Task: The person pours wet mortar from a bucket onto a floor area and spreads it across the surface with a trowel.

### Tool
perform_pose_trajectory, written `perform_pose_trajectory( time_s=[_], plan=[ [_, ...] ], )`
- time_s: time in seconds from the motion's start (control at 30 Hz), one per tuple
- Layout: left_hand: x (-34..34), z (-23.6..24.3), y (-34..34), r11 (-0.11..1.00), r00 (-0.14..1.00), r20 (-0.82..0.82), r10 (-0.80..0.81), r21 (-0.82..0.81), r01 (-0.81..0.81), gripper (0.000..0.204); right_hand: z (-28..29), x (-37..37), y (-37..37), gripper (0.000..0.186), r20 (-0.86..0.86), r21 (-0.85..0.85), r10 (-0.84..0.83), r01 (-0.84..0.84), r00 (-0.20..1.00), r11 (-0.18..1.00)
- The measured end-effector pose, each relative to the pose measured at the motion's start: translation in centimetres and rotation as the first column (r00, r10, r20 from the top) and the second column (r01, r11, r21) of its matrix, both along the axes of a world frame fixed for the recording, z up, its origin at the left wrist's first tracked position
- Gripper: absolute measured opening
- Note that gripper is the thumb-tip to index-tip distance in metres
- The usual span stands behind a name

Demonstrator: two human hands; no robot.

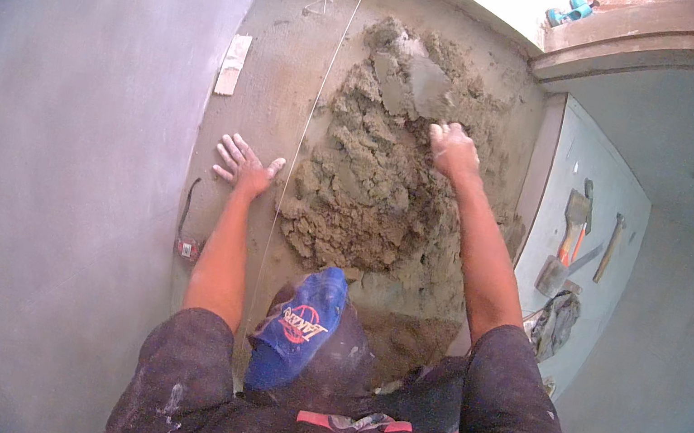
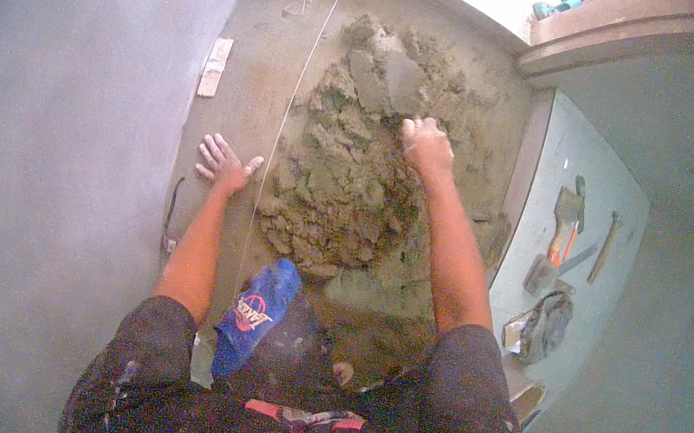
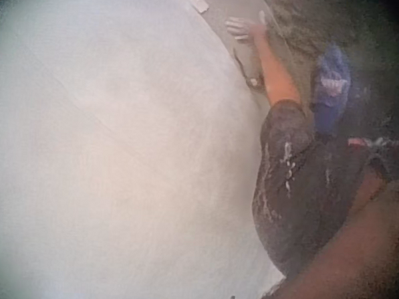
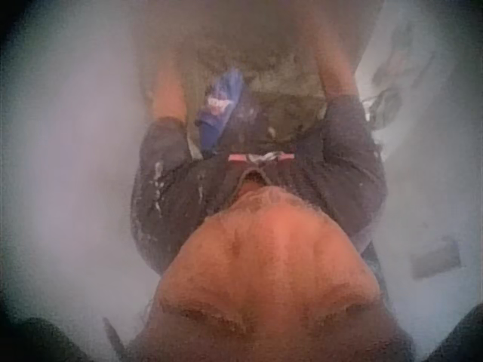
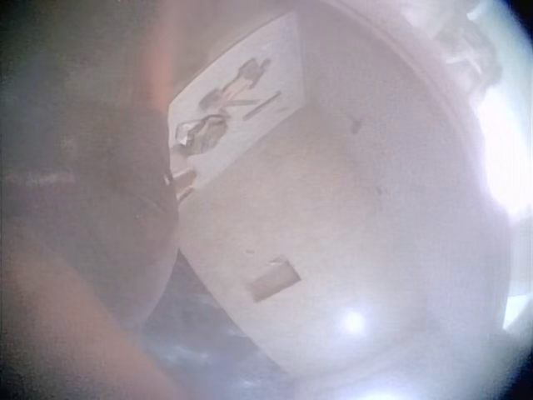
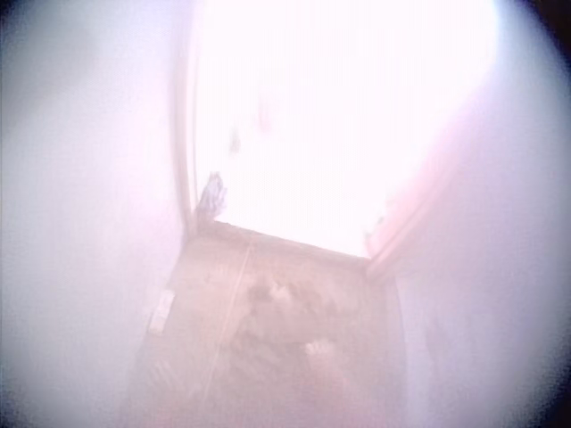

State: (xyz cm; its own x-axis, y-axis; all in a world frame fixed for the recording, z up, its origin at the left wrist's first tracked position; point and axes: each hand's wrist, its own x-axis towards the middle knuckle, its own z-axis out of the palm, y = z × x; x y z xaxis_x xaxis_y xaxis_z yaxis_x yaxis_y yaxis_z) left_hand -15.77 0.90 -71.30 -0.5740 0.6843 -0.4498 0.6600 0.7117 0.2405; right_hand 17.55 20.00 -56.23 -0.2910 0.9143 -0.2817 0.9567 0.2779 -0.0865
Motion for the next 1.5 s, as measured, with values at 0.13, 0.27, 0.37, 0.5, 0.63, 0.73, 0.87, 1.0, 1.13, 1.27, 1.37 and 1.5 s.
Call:
perform_pose_trajectory(
  time_s=[0.13, 0.27, 0.37, 0.5, 0.63, 0.73, 0.87, 1.0, 1.13, 1.27, 1.37, 1.5],
  plan=[
    [0.3, 0.7, 0.3, 1.000, 1.000, 0.027, 0.001, -0.030, -0.001, 0.131, -3.5, 4.3, 1.2, 0.035, -0.010, 0.081, -0.295, 0.295, 0.956, 0.952],
    [0.9, 0.9, 0.9, 1.000, 0.999, 0.048, -0.002, -0.004, 0.002, 0.132, -5.1, 5.0, 3.6, 0.051, -0.397, -0.163, -0.168, 0.111, 0.902, 0.980],
    [-0.2, 0.3, -0.7, 0.999, 0.999, -0.001, 0.032, 0.011, -0.032, 0.131, -2.3, -2.6, -1.0, 0.045, -0.416, -0.878, -0.891, 0.176, 0.181, 0.445],
    [0.8, 0.6, 0.3, 1.000, 1.000, 0.013, 0.008, 0.014, -0.008, 0.130, -3.8, -6.2, -2.5, 0.050, -0.481, -0.848, -0.866, 0.179, 0.139, 0.499],
    [0.7, 0.1, -0.3, 1.000, 0.999, -0.052, 0.015, 0.007, -0.015, 0.131, -4.4, -7.0, -1.1, 0.051, -0.472, -0.852, -0.858, 0.146, 0.203, 0.503],
    [0.6, 0.4, 0.1, 1.000, 0.999, -0.048, 0.017, -0.011, -0.017, 0.133, -4.5, -9.0, 1.4, 0.046, -0.447, -0.856, -0.854, 0.150, 0.264, 0.494],
    [0.8, 1.8, 1.0, 0.999, 1.000, -0.005, 0.005, -0.047, -0.006, 0.131, -5.3, -9.4, 2.3, 0.046, -0.449, -0.849, -0.843, 0.151, 0.296, 0.506],
    [0.8, 2.3, 0.9, 0.999, 0.999, 0.026, 0.021, -0.048, -0.019, 0.131, -3.8, -6.8, 1.4, 0.050, -0.445, -0.840, -0.771, 0.084, 0.455, 0.535],
    [0.4, 1.6, 0.6, 0.999, 1.000, 0.010, 0.029, -0.038, -0.029, 0.133, -0.2, -5.6, 0.4, 0.047, -0.472, -0.751, -0.639, 0.102, 0.607, 0.653],
    [0.7, 1.8, 0.4, 0.999, 1.000, 0.006, 0.020, -0.041, -0.020, 0.135, 0.5, -4.4, 3.3, 0.045, -0.597, -0.750, -0.729, 0.090, 0.336, 0.656],
    [0.8, 2.4, 0.6, 0.997, 1.000, 0.016, 0.009, -0.076, -0.008, 0.134, -0.5, -5.6, 6.5, 0.044, -0.529, -0.812, -0.805, 0.114, 0.269, 0.572],
    [0.7, 1.8, 0.6, 1.000, 1.000, 0.000, -0.005, -0.020, 0.005, 0.133, -4.0, -8.6, 4.4, 0.047, -0.440, -0.857, -0.836, 0.126, 0.328, 0.500]
  ],
)
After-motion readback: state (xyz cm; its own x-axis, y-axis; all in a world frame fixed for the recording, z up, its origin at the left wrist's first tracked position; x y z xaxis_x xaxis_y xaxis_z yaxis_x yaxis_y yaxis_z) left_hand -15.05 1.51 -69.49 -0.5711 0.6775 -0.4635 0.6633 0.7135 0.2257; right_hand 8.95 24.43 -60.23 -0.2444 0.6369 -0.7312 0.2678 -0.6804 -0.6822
